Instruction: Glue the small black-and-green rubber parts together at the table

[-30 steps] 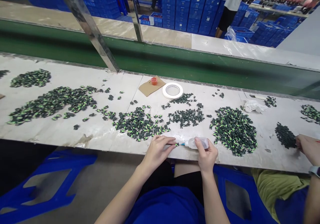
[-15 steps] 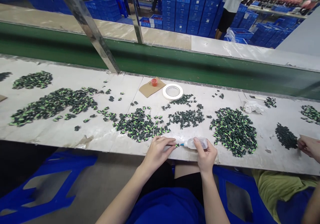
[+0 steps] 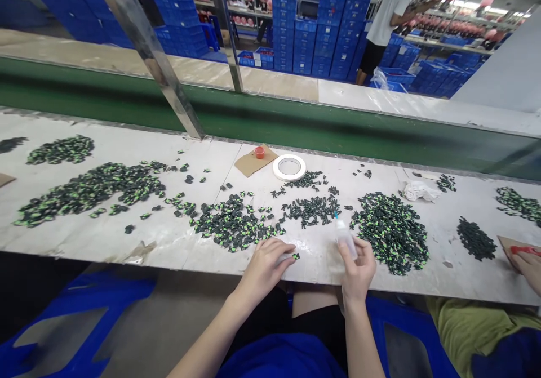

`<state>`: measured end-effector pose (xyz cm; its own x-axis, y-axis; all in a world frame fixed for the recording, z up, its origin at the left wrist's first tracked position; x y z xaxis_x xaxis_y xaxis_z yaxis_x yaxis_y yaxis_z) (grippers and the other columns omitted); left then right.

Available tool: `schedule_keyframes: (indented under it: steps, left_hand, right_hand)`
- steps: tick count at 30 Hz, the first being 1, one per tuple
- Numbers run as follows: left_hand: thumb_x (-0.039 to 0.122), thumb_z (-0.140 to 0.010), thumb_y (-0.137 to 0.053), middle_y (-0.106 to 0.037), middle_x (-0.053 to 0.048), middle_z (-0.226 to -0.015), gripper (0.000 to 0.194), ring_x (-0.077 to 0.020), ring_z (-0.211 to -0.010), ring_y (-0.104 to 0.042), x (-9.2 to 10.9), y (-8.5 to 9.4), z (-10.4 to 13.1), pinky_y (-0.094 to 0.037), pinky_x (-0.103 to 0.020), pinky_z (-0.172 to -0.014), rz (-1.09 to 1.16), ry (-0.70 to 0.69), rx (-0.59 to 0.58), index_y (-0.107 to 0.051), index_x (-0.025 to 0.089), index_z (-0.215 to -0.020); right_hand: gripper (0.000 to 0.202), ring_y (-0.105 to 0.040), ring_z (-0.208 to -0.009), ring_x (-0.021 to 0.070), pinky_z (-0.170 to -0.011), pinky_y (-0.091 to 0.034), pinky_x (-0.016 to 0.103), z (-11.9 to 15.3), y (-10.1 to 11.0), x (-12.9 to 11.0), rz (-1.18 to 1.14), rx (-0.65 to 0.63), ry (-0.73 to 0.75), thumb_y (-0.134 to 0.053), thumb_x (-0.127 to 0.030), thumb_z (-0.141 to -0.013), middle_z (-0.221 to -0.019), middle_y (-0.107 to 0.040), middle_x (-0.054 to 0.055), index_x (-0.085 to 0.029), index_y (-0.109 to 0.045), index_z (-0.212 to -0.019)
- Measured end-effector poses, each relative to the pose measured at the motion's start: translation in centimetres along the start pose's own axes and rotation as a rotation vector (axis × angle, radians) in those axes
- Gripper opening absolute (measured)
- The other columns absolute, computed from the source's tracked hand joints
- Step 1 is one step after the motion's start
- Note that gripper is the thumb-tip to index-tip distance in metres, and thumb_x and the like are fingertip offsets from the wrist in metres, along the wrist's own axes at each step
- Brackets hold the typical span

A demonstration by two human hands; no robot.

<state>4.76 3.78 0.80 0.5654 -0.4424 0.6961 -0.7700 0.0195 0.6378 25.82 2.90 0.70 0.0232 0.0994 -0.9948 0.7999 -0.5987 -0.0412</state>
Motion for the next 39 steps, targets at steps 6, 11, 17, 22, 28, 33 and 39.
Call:
schedule_keyframes:
  steps: [6, 11, 17, 22, 28, 33, 39]
  left_hand:
    - [0.022, -0.086, -0.061, -0.070, -0.007, -0.089, 0.011, -0.0232, -0.091, -0.059, 0.7, -0.4, 0.0, -0.052, -0.038, -0.079, -0.022, -0.080, 0.053, -0.070, 0.021, -0.091]
    - [0.020, -0.089, -0.055, -0.069, -0.007, -0.087, 0.014, -0.0232, -0.090, -0.057, 0.3, -0.3, 0.6, -0.054, -0.038, -0.077, -0.017, -0.076, 0.086, -0.069, 0.021, -0.086]
    - [0.022, -0.089, -0.055, -0.070, -0.005, -0.080, 0.013, -0.0212, -0.083, -0.063, -0.7, 0.8, 1.8, -0.056, -0.034, -0.072, 0.071, 0.023, 0.144, -0.068, 0.020, -0.088]
    - [0.026, -0.088, -0.057, -0.071, -0.005, -0.081, 0.015, -0.0197, -0.078, -0.066, -0.7, 1.5, 2.2, -0.057, -0.031, -0.069, 0.149, 0.094, 0.184, -0.071, 0.021, -0.091]
    - [0.026, -0.086, -0.061, -0.073, -0.004, -0.080, 0.012, -0.0198, -0.078, -0.066, 0.6, 2.3, 2.0, -0.056, -0.032, -0.070, 0.208, 0.083, 0.203, -0.072, 0.022, -0.088]
    - [0.026, -0.085, -0.062, -0.074, -0.005, -0.081, 0.011, -0.0203, -0.080, -0.067, 1.5, 2.4, 1.7, -0.057, -0.032, -0.071, 0.293, 0.133, 0.203, -0.073, 0.022, -0.086]
    - [0.027, -0.085, -0.063, -0.074, -0.004, -0.083, 0.013, -0.0189, -0.079, -0.068, 2.9, 1.9, 0.7, -0.056, -0.030, -0.072, 0.333, 0.180, 0.224, -0.073, 0.022, -0.090]
  right_hand:
    - [0.051, -0.068, -0.085, 0.0198, -0.083, -0.055, 0.037, 0.1, -3.6, 0.5, -0.014, -0.312, -0.082, -0.085, -0.030, -0.055, -0.084, -0.069, 0.002, -0.023, -0.049, -0.090]
    - [0.050, -0.065, -0.099, 0.0216, -0.092, -0.053, 0.039, 0.7, -5.8, 1.4, 0.032, -0.568, -0.112, -0.084, -0.032, -0.055, -0.098, -0.067, 0.003, -0.024, -0.052, -0.093]
    - [0.028, -0.056, -0.111, 0.0245, -0.090, -0.050, 0.044, -2.1, -4.0, -1.4, 0.392, -0.755, 0.217, -0.057, -0.031, -0.089, -0.121, -0.061, 0.008, -0.027, -0.057, -0.117]
    - [0.018, -0.050, -0.101, 0.0279, -0.091, -0.046, 0.048, -3.7, -6.5, -2.0, 0.771, -0.761, 0.587, -0.055, -0.016, -0.089, -0.101, -0.067, 0.009, -0.022, -0.070, -0.096]
    - [0.013, -0.050, -0.084, 0.0261, -0.077, -0.049, 0.042, -3.7, -8.6, -0.5, 0.875, -0.773, 0.620, -0.062, -0.012, -0.084, -0.079, -0.065, 0.008, -0.021, -0.068, -0.076]
    - [0.014, -0.052, -0.084, 0.0266, -0.074, -0.049, 0.041, -3.2, -5.8, -2.8, 0.669, -0.644, 0.566, -0.057, -0.020, -0.087, -0.080, -0.067, 0.007, -0.025, -0.069, -0.091]
    - [0.017, -0.060, -0.081, 0.0220, -0.068, -0.049, 0.034, -0.9, -1.5, -4.6, 0.382, -0.417, 0.219, -0.063, -0.038, -0.083, -0.083, -0.071, 0.005, -0.025, -0.074, -0.085]
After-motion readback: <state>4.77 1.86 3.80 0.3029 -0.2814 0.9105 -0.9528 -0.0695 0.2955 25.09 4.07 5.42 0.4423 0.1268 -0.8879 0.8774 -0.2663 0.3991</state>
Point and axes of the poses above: each hand's wrist, its own z-axis away from the middle knuckle, its own y-axis out of the back of the hand, x = y × z, the point moved 4 cm from there along -z, towards the middle knuckle
